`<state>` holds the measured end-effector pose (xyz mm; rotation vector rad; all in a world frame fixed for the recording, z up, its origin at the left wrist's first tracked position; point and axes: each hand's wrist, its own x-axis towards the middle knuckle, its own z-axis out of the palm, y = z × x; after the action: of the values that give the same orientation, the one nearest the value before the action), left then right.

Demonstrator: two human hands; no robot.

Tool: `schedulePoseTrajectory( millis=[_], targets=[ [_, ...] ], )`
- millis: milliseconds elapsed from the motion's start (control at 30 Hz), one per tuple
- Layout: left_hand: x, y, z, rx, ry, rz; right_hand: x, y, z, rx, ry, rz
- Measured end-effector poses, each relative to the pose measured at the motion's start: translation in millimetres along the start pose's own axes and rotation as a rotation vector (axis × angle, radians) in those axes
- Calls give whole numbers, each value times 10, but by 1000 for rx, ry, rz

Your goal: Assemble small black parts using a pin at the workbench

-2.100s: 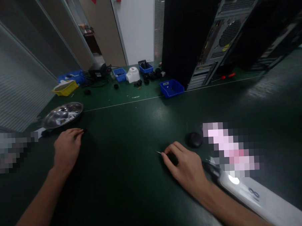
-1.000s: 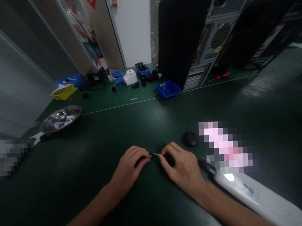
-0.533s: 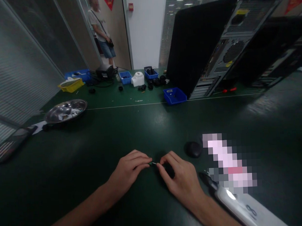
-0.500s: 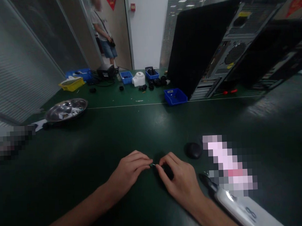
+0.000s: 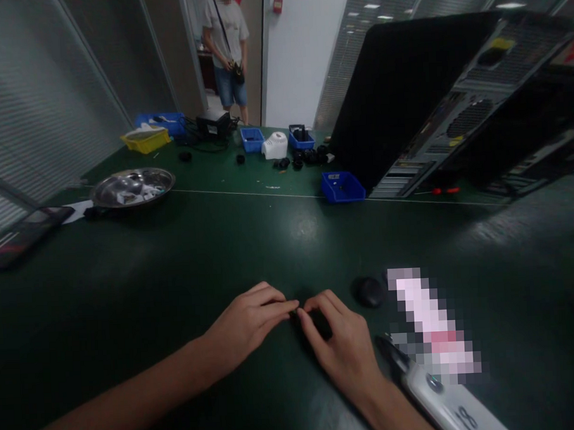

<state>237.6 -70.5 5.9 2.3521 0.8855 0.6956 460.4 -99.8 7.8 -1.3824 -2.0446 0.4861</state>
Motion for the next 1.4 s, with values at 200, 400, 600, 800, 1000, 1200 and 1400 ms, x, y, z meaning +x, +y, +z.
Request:
schedulePoseTrajectory(
  millis=[200, 400, 600, 800, 1000, 1200, 1400],
  targets=[
    [43, 95, -5, 134, -46, -81, 28, 39, -8, -143, 72, 55],
    [57, 116, -8, 126, -55, -118, 43, 62, -12, -329, 40, 77],
    [37, 156, -15, 117, -15, -132, 26, 41, -74, -352, 40, 141],
    [149, 161, -29, 183, -81, -55, 20, 47, -70, -307, 35, 155],
    [-102, -623, -622, 256, 163, -304, 16, 62, -75, -292, 18, 181],
    [-559, -1428, -1443, 533, 447, -553, 12, 65, -72, -289, 53, 155],
    [-732, -1623, -1603, 693, 433, -605, 10, 71, -73, -283, 44, 153]
  ],
)
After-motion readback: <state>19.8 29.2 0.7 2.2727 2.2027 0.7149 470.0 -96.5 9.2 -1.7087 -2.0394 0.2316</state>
